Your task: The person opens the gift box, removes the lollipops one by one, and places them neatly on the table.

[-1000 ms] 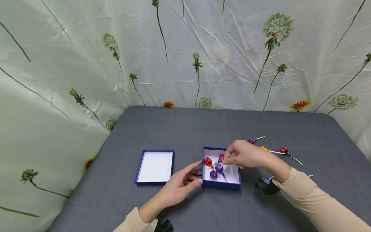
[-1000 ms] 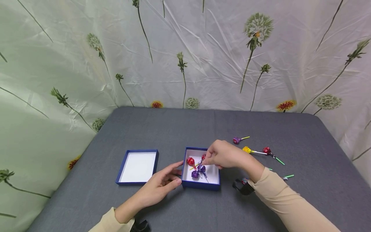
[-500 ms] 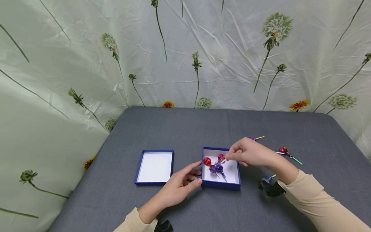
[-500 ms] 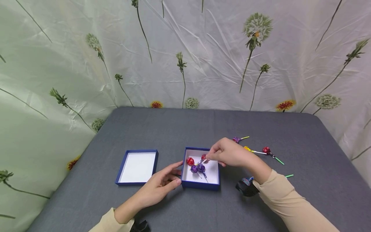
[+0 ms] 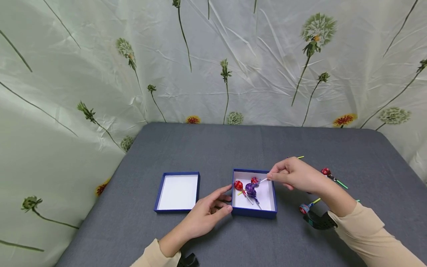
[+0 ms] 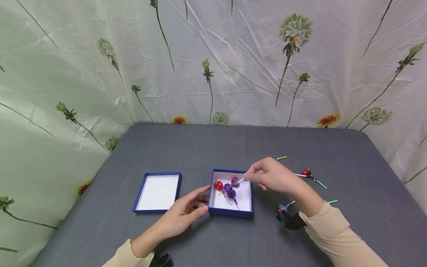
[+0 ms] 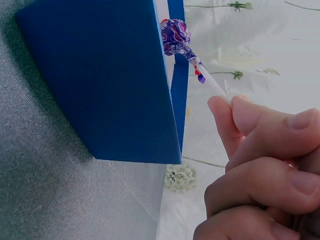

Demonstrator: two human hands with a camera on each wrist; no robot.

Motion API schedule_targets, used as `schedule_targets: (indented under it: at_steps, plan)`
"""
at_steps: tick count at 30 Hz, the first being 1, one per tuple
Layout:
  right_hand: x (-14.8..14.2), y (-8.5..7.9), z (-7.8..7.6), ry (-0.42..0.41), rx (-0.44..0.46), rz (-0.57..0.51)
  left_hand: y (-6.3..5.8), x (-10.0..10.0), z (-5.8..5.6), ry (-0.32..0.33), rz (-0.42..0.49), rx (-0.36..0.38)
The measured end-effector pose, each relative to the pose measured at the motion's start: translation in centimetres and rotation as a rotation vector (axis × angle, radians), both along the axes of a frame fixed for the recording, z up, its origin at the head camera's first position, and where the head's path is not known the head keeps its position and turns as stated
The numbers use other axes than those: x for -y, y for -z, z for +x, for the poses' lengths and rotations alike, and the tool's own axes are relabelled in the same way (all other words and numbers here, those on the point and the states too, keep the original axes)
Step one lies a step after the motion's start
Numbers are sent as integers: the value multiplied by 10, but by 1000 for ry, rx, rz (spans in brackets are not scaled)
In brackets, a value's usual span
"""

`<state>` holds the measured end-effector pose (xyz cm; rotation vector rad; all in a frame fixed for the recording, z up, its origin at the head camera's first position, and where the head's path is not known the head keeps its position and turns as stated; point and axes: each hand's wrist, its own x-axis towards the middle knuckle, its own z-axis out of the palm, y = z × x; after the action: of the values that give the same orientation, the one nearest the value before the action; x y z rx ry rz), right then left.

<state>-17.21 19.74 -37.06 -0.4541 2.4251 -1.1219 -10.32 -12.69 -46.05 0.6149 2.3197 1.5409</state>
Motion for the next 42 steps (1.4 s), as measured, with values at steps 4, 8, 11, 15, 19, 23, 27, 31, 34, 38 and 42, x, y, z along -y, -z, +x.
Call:
schedule_targets:
  at_steps: [4,8,11,15,19,23,27,31,34,38,42]
  plan:
    - [-6,0,3,32,11,-1,0,0,0,1,0,-5]
    - [-13,-2,7,62,11,-22,1,0,0,-1,-4,-7]
    - [-18,-4,11,89,11,-29,0,0,-1,-2,-6,-5]
    - [-28,-5,16,124,9,-49,0,0,-1,-3,-6,1]
    - [-40,-4,21,154,-6,-60,0,1,-1,-6,-4,2]
    - [-54,-2,26,194,-24,-55,1,1,0,-8,-4,5]
    - [-68,2,31,236,-40,-71,1,1,-1,-9,-10,13]
    - [-87,7,35,273,-41,-87,1,0,-1,-5,-10,19]
    - [-104,11,37,289,-45,-104,1,0,-1,-2,-10,21]
    - [-126,14,39,325,-51,-96,1,-1,-1,-3,-10,21]
    - [-143,17,41,373,-44,-68,0,-1,-1,-5,-11,20]
